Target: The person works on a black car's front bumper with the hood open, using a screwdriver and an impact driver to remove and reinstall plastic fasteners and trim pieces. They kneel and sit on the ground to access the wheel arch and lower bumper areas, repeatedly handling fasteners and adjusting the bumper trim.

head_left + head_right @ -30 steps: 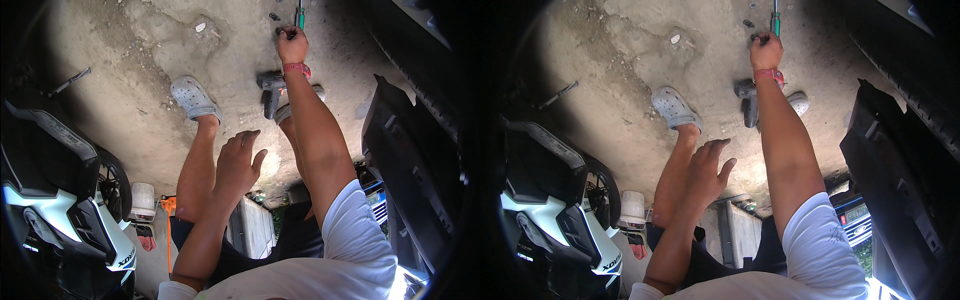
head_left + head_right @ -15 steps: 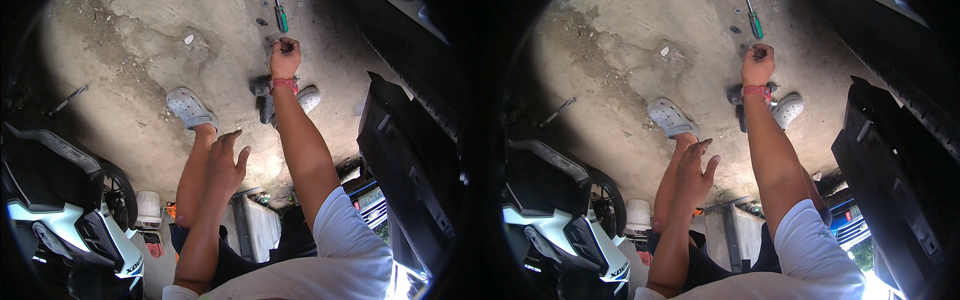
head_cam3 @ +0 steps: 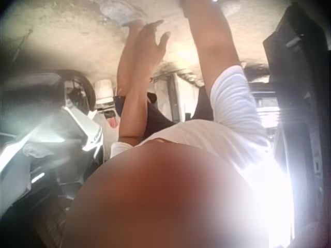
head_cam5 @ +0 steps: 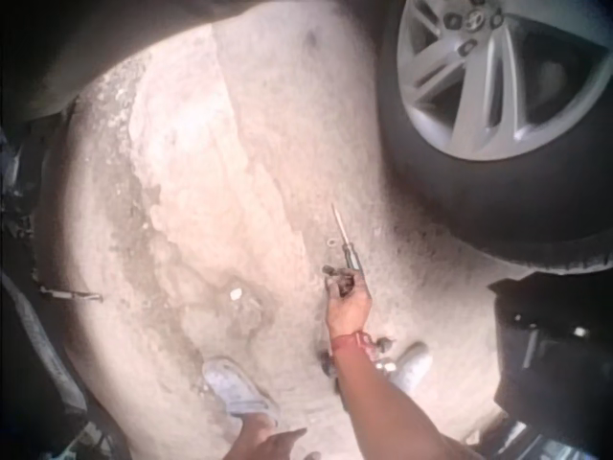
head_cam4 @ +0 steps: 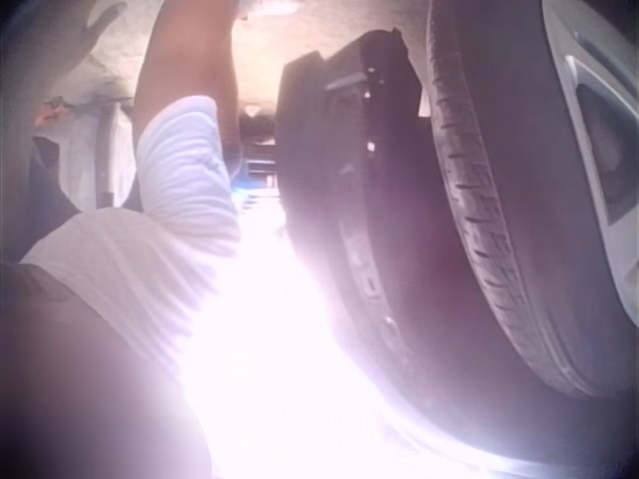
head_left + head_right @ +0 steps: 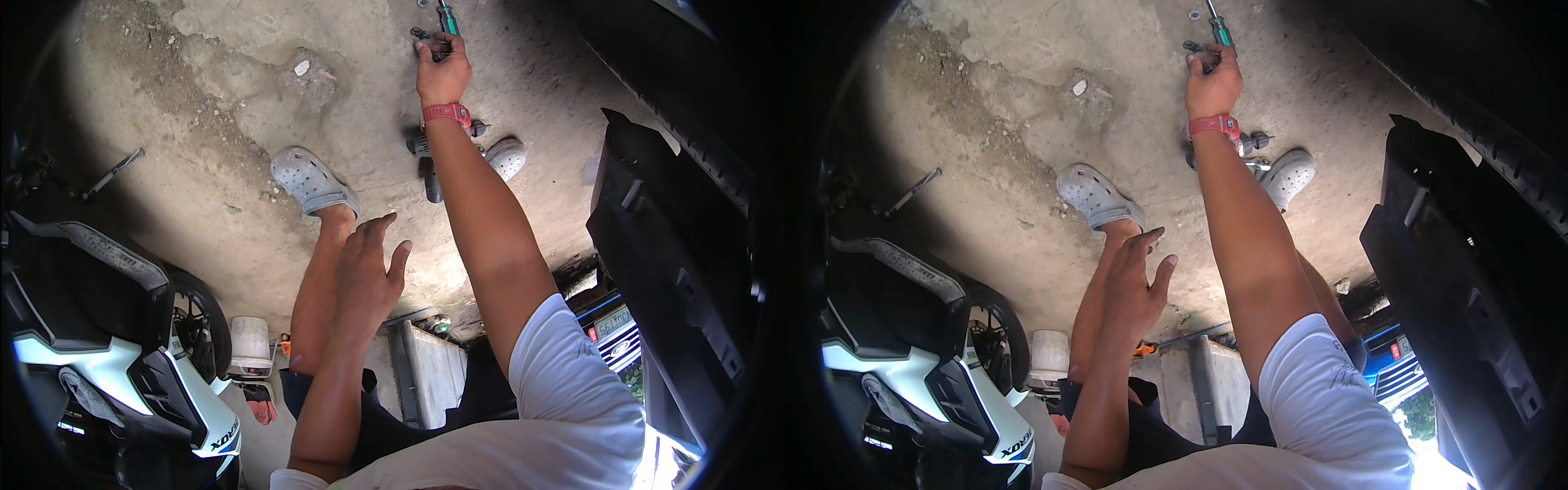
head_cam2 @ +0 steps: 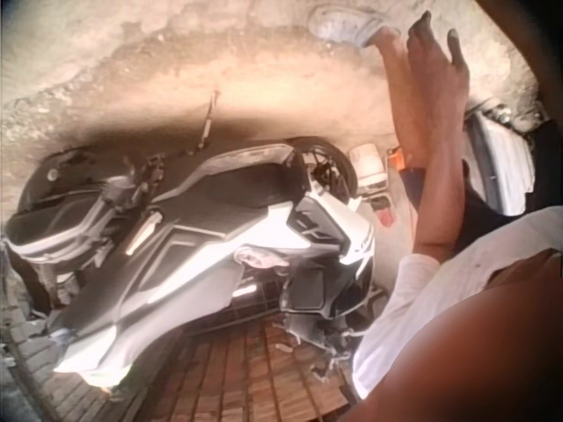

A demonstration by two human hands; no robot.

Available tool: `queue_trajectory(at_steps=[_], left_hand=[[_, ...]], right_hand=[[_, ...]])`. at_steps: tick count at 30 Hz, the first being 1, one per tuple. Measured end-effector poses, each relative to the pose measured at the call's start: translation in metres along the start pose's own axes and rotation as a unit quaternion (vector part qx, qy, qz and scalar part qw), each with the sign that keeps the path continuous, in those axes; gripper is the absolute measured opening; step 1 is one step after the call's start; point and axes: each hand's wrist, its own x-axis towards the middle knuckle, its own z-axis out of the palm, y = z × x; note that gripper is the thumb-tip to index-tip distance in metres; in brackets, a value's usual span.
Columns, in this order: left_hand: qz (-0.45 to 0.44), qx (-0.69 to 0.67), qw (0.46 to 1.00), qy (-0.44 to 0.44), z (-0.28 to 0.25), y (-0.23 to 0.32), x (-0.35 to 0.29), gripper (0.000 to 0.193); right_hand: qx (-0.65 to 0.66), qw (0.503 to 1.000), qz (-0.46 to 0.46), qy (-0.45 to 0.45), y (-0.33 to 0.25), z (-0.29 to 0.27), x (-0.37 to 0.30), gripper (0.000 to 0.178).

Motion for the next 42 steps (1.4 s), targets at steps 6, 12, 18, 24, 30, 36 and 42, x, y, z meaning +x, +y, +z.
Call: queue_trajectory(at_steps=[6,12,18,24,30,36,42], left_hand=[[-0.01,-0.004,1.0,-0.001,-0.002,0.002,-0.001,0.043],[-0.132,-0.262,0.954,0.068,0.0,-0.023,0.005,0.045],[-0.165,-0.38,0.91,0.01,0.019,-0.019,-0.058,0.035],[-0.17,-0.551,0.815,-0.05,-0.014,0.046,-0.191,0.042],[-0.133,-0.509,0.837,-0.148,-0.09,0.097,-0.285,0.042],[-0.053,-0.4,0.901,-0.159,-0.132,0.141,-0.372,0.027],[0.058,-0.26,0.949,-0.166,-0.09,0.215,-0.473,0.032]], right_hand=[[-0.089,0.993,-0.022,-0.074,-0.002,-0.004,0.013,0.028],[0.212,0.853,0.248,-0.407,-0.047,-0.123,-0.108,0.024],[0.19,0.85,0.273,-0.408,-0.156,-0.27,-0.219,0.021],[0.024,0.897,0.06,-0.437,-0.256,-0.397,-0.227,0.025],[0.123,0.917,0.09,-0.369,-0.35,-0.507,-0.271,0.033],[0.379,0.808,0.2,-0.403,-0.405,-0.589,-0.313,0.021],[0.398,0.85,0.077,-0.335,-0.402,-0.699,-0.348,0.026]])
